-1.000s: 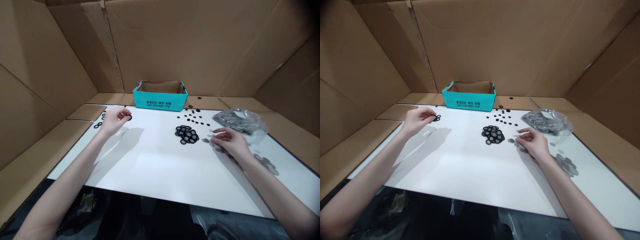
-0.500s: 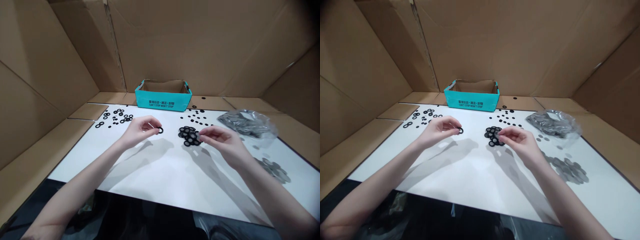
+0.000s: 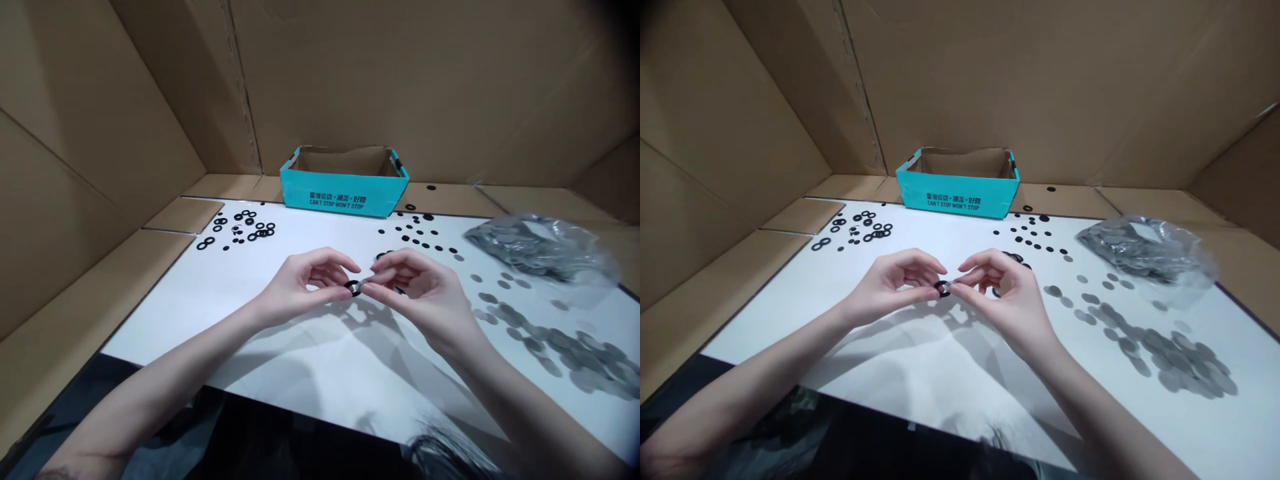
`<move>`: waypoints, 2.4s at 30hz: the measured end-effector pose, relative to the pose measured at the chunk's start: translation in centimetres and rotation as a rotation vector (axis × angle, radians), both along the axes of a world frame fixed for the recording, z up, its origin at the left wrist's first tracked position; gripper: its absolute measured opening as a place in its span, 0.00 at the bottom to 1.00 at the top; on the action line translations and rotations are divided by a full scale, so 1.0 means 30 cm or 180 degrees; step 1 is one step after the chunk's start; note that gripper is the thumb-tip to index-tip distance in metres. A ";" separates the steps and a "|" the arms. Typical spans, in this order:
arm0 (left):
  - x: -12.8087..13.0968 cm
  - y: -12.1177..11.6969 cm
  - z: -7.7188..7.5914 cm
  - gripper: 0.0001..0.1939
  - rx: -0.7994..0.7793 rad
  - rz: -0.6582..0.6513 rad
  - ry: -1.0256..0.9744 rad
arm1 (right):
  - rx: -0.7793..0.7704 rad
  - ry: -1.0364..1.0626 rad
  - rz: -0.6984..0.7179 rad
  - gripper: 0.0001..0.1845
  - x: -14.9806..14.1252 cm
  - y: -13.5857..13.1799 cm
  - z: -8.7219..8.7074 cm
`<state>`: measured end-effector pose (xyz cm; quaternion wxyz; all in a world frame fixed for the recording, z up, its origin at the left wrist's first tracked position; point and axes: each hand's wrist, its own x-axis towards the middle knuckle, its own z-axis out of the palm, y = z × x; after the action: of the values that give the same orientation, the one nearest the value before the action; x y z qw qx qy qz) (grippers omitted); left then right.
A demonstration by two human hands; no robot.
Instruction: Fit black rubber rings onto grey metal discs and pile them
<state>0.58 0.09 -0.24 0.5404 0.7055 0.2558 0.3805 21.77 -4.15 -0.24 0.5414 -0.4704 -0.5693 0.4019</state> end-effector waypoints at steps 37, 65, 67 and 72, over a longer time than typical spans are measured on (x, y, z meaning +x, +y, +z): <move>0.018 -0.024 0.007 0.10 0.0985 -0.0103 0.0539 | 0.0641 -0.0956 -0.0134 0.12 -0.028 -0.047 -0.058; 0.001 -0.020 0.023 0.14 0.0681 -0.0536 0.1081 | 0.0546 -0.0998 0.0077 0.14 -0.023 -0.056 -0.048; 0.003 -0.020 0.017 0.15 0.0745 -0.0419 0.1032 | 0.0520 -0.1043 0.0120 0.14 -0.019 -0.054 -0.044; 0.014 -0.027 0.005 0.14 0.0559 -0.0222 0.0566 | 0.0602 -0.0824 0.0097 0.12 -0.021 -0.053 -0.038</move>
<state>1.00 -0.73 -0.08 0.4647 0.7895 0.2437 0.3183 21.14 -5.73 -1.37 0.4993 -0.4565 -0.6766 0.2907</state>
